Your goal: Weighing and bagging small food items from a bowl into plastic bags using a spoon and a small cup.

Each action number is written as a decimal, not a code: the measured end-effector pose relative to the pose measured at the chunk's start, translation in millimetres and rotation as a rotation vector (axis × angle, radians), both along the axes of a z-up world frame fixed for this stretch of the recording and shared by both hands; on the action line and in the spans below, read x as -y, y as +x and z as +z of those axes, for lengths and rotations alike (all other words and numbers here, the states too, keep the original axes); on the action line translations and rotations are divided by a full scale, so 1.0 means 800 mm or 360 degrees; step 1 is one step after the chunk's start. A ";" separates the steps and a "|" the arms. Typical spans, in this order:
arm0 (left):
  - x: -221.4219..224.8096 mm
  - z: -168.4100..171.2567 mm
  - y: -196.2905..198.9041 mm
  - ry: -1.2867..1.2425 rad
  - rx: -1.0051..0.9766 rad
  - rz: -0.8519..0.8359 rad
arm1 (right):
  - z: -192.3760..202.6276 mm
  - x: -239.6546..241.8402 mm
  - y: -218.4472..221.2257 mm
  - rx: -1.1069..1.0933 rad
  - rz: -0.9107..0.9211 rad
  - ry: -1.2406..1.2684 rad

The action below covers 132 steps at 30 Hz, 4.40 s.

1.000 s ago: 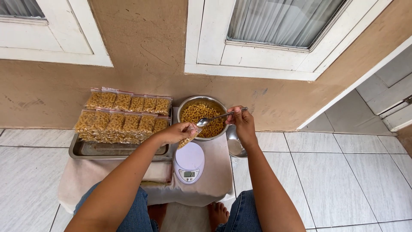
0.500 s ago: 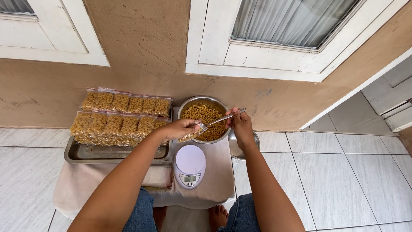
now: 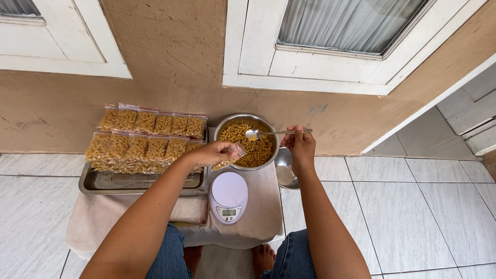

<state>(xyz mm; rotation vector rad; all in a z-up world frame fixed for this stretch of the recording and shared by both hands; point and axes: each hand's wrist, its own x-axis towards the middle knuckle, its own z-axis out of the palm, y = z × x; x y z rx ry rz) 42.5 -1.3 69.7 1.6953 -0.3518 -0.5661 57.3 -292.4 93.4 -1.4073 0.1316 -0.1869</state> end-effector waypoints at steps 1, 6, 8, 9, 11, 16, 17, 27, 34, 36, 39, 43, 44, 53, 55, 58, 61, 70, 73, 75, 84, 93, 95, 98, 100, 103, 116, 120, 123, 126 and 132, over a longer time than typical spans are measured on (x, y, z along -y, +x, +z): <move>0.000 0.005 -0.006 -0.0001 -0.0001 -0.0001 | 0.003 0.001 -0.002 -0.0001 -0.0001 -0.0001; -0.001 -0.026 -0.008 0.0305 0.0097 -0.0155 | 0.004 0.010 -0.011 0.0282 -0.0099 -0.0571; -0.004 -0.062 -0.003 0.0440 0.0153 -0.0191 | 0.005 0.017 -0.014 0.0297 -0.0116 -0.0591; -0.006 -0.080 -0.001 0.0573 0.0208 -0.0224 | 0.005 0.020 -0.016 0.0311 -0.0132 -0.0613; 0.005 -0.097 -0.010 0.0776 0.0284 -0.0252 | 0.007 0.025 -0.022 0.0312 -0.0140 -0.0614; 0.031 -0.161 -0.013 0.1150 0.0530 -0.0308 | 0.007 0.036 -0.033 0.0315 -0.0144 -0.0637; 0.035 -0.168 -0.015 0.1230 0.0626 -0.0286 | 0.011 0.037 -0.037 0.0314 -0.0134 -0.0646; 0.046 -0.148 -0.034 0.1483 0.0609 -0.0248 | 0.011 0.040 -0.056 0.0294 -0.0013 -0.0700; -0.019 -0.110 -0.028 0.1435 0.0458 -0.0135 | 0.012 0.042 -0.060 0.0318 0.0018 -0.0703; -0.036 -0.120 -0.024 0.1582 0.0299 -0.0135 | 0.011 0.043 -0.061 0.0319 0.0030 -0.0739; -0.039 -0.145 -0.026 0.1875 0.0210 -0.0354 | 0.010 0.043 -0.061 0.0313 0.0041 -0.0757; -0.026 -0.156 -0.033 0.2058 0.0245 -0.0237 | 0.007 0.040 -0.062 0.0306 0.0048 -0.0765; -0.021 -0.168 -0.029 0.2107 0.0288 -0.0160 | 0.008 0.040 -0.064 0.0306 0.0047 -0.0758; -0.021 -0.155 -0.024 0.2253 0.0245 -0.0106 | 0.010 0.042 -0.067 0.0305 0.0056 -0.0756; -0.022 -0.140 -0.030 0.2260 0.0270 -0.0123 | 0.009 0.043 -0.067 0.0303 0.0056 -0.0760; -0.022 -0.116 -0.041 0.2159 0.0255 -0.0119 | 0.008 0.041 -0.066 0.0306 0.0067 -0.0778; -0.018 -0.102 -0.049 0.1869 0.0353 -0.0125 | 0.006 0.039 -0.063 0.0277 0.0091 -0.0805; 0.056 -0.104 -0.067 0.1561 0.0972 -0.0158 | -0.018 0.016 -0.042 0.0196 0.0173 -0.0854; 0.058 -0.143 -0.038 0.1646 0.0985 -0.0163 | -0.027 0.007 -0.032 0.0123 0.0211 -0.0915; 0.053 -0.148 -0.025 0.1495 0.0827 -0.0196 | -0.038 0.004 -0.021 0.0101 0.0244 -0.1007; -0.005 -0.018 -0.004 0.0636 0.0153 -0.0211 | -0.057 -0.033 0.016 -0.0085 0.0305 -0.1447; -0.011 0.026 0.033 -0.0632 -0.0115 0.0460 | -0.112 -0.061 0.078 -0.0586 0.0350 -0.0749; -0.004 -0.007 0.051 -0.0771 -0.0210 0.0613 | -0.097 -0.058 0.078 -0.0628 0.0312 -0.0654; 0.014 -0.021 0.070 -0.0994 -0.0313 0.0809 | -0.077 -0.049 0.079 -0.0645 0.0237 -0.0588; 0.025 -0.023 0.076 -0.1080 -0.0315 0.0856 | -0.065 -0.043 0.077 -0.0616 0.0201 -0.0622; 0.035 -0.026 0.080 -0.1095 -0.0308 0.0971 | -0.053 -0.040 0.078 -0.0602 0.0200 -0.0592; 0.078 -0.034 0.086 -0.0854 -0.0026 0.1175 | -0.005 -0.105 0.047 -0.0102 0.0864 -0.0325; 0.069 -0.071 0.109 -0.0985 0.0068 0.1107 | -0.038 -0.095 0.072 -0.0125 0.0708 -0.0241; 0.076 -0.006 0.068 -0.0819 0.0081 0.1024 | -0.026 -0.092 0.061 -0.0117 0.0646 -0.0248; 0.075 -0.003 0.063 -0.0690 0.0075 0.1101 | -0.017 -0.094 0.054 -0.0135 0.0686 -0.0223; 0.069 -0.030 0.075 -0.0762 0.0055 0.1110 | -0.026 -0.095 0.051 -0.0306 0.0704 -0.0053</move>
